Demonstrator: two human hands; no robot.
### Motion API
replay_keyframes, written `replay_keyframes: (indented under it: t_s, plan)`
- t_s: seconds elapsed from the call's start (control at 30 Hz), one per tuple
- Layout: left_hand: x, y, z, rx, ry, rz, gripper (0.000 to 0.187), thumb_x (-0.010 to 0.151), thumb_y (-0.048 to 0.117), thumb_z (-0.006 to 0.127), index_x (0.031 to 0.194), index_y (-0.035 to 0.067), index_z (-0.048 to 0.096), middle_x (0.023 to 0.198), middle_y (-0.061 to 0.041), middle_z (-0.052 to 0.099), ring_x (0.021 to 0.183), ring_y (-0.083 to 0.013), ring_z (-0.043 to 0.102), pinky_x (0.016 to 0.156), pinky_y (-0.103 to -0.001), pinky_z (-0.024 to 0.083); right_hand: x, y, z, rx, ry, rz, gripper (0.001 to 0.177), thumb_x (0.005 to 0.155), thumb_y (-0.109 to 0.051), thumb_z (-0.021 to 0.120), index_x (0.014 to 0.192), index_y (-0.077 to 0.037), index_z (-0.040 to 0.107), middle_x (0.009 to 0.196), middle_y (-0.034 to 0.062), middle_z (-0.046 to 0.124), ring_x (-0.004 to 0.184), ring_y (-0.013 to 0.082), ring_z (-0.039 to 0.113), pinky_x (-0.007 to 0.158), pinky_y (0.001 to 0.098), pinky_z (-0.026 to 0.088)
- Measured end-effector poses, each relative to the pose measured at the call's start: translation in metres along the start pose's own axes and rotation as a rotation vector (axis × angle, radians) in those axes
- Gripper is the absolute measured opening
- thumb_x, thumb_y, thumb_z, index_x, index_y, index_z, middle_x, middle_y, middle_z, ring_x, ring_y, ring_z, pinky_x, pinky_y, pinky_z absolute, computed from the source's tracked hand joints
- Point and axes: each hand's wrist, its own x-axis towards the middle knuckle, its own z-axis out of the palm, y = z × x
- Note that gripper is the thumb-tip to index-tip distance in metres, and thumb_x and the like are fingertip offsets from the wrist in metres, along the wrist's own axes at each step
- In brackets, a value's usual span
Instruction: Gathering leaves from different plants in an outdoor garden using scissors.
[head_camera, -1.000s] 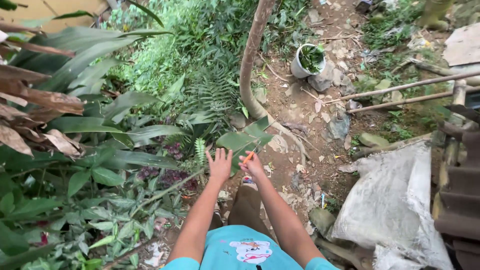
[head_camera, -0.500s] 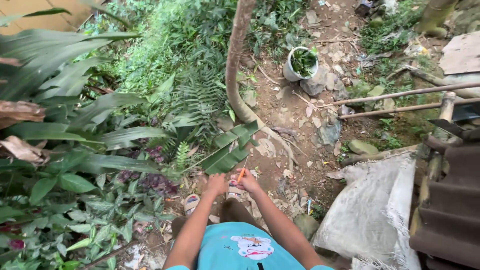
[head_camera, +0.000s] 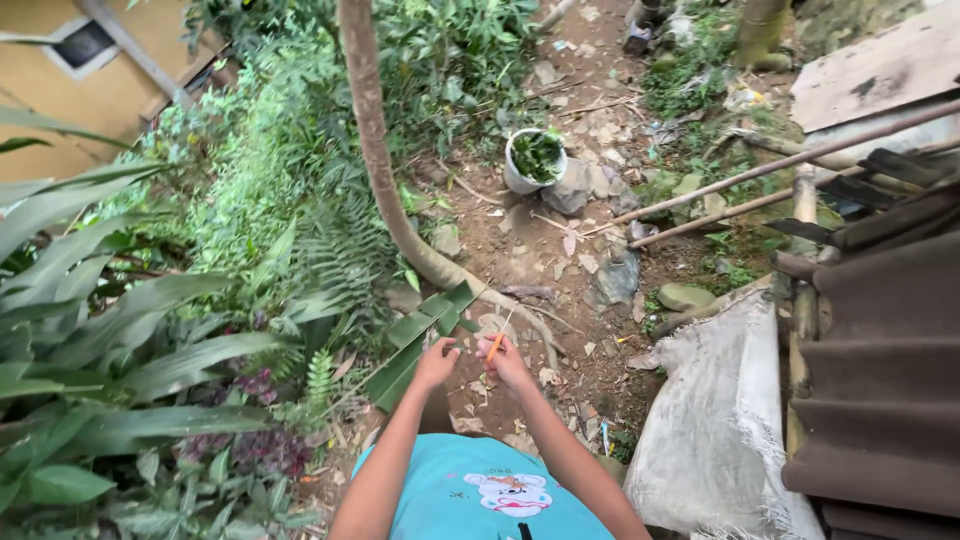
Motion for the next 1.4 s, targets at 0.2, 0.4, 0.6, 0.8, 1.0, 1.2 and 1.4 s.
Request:
replay_keyframes:
  t_s: [0.2,0.4,0.6,0.8,1.0,1.2,1.4]
  plan:
    - [0.054,0.051,0.024,-0.240,-0.121,0.180,0.037,0.095,0.026,0.065,0.127,0.007,0.068,0.114,-0.010,0.076,0.104,-0.0185,0.071,0.091,-0.034,0.055,-0.012,-0.062,-0.012,-0.175,0.143,-0.173,0.049,0.087,-0.023,0.080,0.130,-0.015,0.057,0.082,0.0013,0.070,0.054,0.0052,0.047,0.046,0.0227,0.034]
    - [0.102,0.114,0.050,-0.379,-0.307,0.151,0.042,0.098,0.033,0.064,0.129,0.005,0.067,0.115,-0.011,0.074,0.105,-0.0178,0.068,0.094,-0.034,0.052,0.015,-0.112,-0.033,-0.204,0.288,-0.272,0.051,0.085,-0.013,0.084,0.128,-0.009,0.056,0.078,0.0032,0.067,0.056,0.0065,0.055,0.047,0.0249,0.042]
    - [0.203,0.153,0.083,-0.361,-0.397,0.274,0.047,0.095,0.031,0.069,0.132,0.002,0.062,0.123,-0.011,0.072,0.111,-0.0168,0.067,0.097,-0.033,0.053,0.109,-0.166,-0.082,-0.136,0.233,-0.320,0.040,0.092,-0.007,0.066,0.130,-0.007,0.053,0.084,0.0040,0.069,0.059,0.0093,0.064,0.049,0.0266,0.052]
    - [0.326,0.227,0.087,-0.472,-0.308,0.230,0.056,0.092,0.032,0.071,0.138,0.004,0.056,0.118,-0.013,0.071,0.106,-0.0184,0.066,0.091,-0.034,0.052,0.224,-0.272,-0.112,-0.250,0.124,-0.378,0.036,0.097,-0.006,0.060,0.132,-0.009,0.053,0.080,0.0027,0.068,0.057,0.0092,0.061,0.049,0.0262,0.051]
    - [0.420,0.283,0.080,-0.444,-0.267,0.267,0.055,0.094,0.037,0.071,0.137,0.005,0.058,0.114,-0.009,0.071,0.102,-0.0143,0.066,0.087,-0.033,0.055,0.280,-0.374,-0.122,-0.317,0.055,-0.380,0.037,0.098,-0.008,0.060,0.133,-0.010,0.051,0.076,0.0003,0.066,0.057,0.0073,0.056,0.049,0.0250,0.046]
    - [0.464,0.283,0.071,-0.671,-0.267,-0.024,0.053,0.093,0.045,0.061,0.137,0.016,0.056,0.112,0.003,0.068,0.096,-0.0072,0.066,0.075,-0.029,0.056,0.358,-0.392,-0.120,-0.300,-0.053,-0.365,0.039,0.098,-0.008,0.062,0.135,-0.011,0.051,0.080,-0.0020,0.067,0.062,0.0054,0.056,0.053,0.0240,0.045]
    - [0.491,0.303,0.043,-0.673,0.028,-0.076,0.048,0.099,0.043,0.062,0.138,0.014,0.063,0.105,-0.002,0.065,0.088,-0.0094,0.059,0.068,-0.027,0.046,0.426,-0.424,-0.099,-0.442,-0.198,-0.352,0.039,0.097,-0.008,0.063,0.135,-0.012,0.054,0.089,-0.0006,0.073,0.070,0.0048,0.063,0.057,0.0227,0.050]
